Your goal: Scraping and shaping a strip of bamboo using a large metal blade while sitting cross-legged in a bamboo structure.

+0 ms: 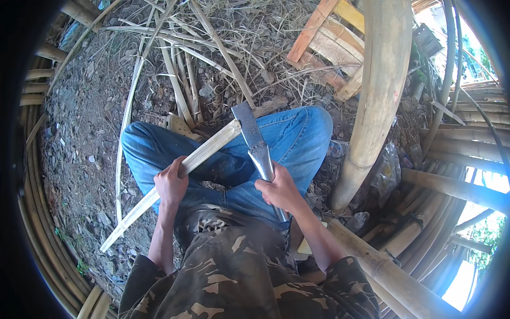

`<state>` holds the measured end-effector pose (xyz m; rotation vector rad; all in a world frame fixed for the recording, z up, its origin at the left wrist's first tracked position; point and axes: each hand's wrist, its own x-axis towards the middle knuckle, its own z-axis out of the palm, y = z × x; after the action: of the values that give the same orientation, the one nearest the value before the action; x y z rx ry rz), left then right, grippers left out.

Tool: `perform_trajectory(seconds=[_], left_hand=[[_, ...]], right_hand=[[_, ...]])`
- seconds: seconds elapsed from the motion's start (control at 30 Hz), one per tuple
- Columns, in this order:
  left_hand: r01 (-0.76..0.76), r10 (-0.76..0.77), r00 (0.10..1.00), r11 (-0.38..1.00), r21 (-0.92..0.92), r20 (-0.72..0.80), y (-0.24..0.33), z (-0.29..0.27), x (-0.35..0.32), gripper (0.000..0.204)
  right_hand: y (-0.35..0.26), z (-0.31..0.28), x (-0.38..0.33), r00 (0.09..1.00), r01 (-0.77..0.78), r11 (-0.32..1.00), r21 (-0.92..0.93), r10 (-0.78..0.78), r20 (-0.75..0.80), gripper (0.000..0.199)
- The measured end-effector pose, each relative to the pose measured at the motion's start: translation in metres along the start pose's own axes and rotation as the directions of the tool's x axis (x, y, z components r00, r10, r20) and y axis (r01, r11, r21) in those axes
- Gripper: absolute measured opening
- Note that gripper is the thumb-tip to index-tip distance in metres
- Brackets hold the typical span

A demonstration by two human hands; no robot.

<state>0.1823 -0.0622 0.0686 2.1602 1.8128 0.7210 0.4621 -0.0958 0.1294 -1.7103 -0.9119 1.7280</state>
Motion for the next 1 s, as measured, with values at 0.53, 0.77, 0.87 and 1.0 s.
perform_trajectory(seconds=[0.53,0.77,0.87,1.0], left_hand=[[0.01,-0.01,1.0,1.0,0.02,-0.001,0.002,0.0,0.001,0.038],[-0.004,0.004,1.0,1.0,0.017,0.023,0.002,-0.001,0.0,0.037],[-0.003,0.003,1.0,0.999,0.036,-0.004,0.002,-0.001,0.0,0.037],[0.003,-0.002,1.0,0.999,0.039,-0.029,0.002,-0.003,0.0,0.038]], right_hand=[[0.0,0.007,0.0,0.998,0.033,0.995,-0.095,-0.037,-0.046,0.028],[0.009,-0.003,0.005,0.997,-0.069,0.995,0.067,0.067,0.036,0.018],[0.015,0.011,0.004,0.84,0.258,0.764,-0.592,-0.48,-0.254,0.032],[0.017,0.019,0.008,0.831,0.381,0.796,-0.47,-0.518,-0.203,0.033]])
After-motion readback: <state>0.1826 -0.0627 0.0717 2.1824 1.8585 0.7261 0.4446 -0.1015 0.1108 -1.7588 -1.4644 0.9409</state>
